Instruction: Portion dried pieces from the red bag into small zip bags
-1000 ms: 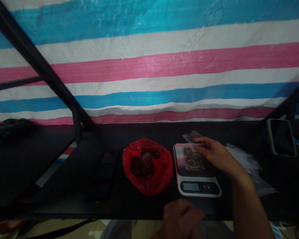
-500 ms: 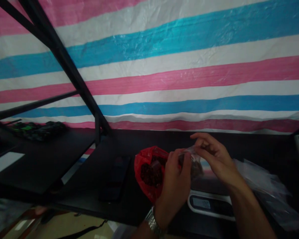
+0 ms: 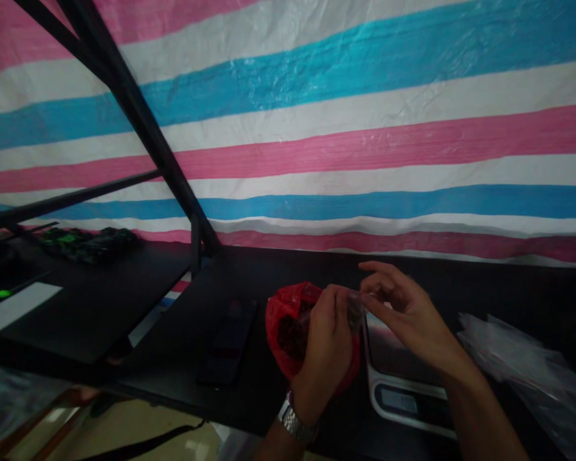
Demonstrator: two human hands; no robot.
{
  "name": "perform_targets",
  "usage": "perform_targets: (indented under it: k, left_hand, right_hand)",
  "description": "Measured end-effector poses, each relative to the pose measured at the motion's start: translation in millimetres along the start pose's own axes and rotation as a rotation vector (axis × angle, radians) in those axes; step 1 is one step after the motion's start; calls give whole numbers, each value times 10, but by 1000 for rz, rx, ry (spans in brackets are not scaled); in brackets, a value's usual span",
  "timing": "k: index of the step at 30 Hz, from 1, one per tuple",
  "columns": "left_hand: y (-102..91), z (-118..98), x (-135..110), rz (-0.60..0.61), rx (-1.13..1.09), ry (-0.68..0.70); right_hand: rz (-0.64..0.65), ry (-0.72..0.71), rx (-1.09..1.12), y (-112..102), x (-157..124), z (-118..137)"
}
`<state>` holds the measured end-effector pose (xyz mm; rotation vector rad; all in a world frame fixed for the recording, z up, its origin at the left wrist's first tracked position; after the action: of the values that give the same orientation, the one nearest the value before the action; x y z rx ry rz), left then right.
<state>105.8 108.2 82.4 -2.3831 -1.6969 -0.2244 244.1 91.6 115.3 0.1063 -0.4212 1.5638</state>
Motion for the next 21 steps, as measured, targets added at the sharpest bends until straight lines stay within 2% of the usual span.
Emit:
perform_targets:
  k: [6, 11, 15, 21]
  left_hand:
    - [-53, 30, -55, -23, -64, -8]
    - [-98, 20, -89, -59, -87, 6]
    - [-100, -20, -89, -59, -75, 23]
    - [-235, -73, -82, -154, -58, 41]
  right_hand:
    - [7, 8, 33, 102, 6, 12]
    - [-74, -10, 54, 98, 12, 54]
    - [-80, 1, 59, 111, 16, 57]
    - [-115, -1, 63, 109, 46, 58]
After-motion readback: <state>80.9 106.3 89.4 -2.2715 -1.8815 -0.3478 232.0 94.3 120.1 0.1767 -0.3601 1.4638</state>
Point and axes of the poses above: each hand's wrist, its own x-axis towards the middle knuckle, its own y-axis out of the palm, z = x × y, the point moved 10 cm from there along x, towards the middle knuckle, and after that the axes turned 7 degrees about z, right-handed, at the moved point
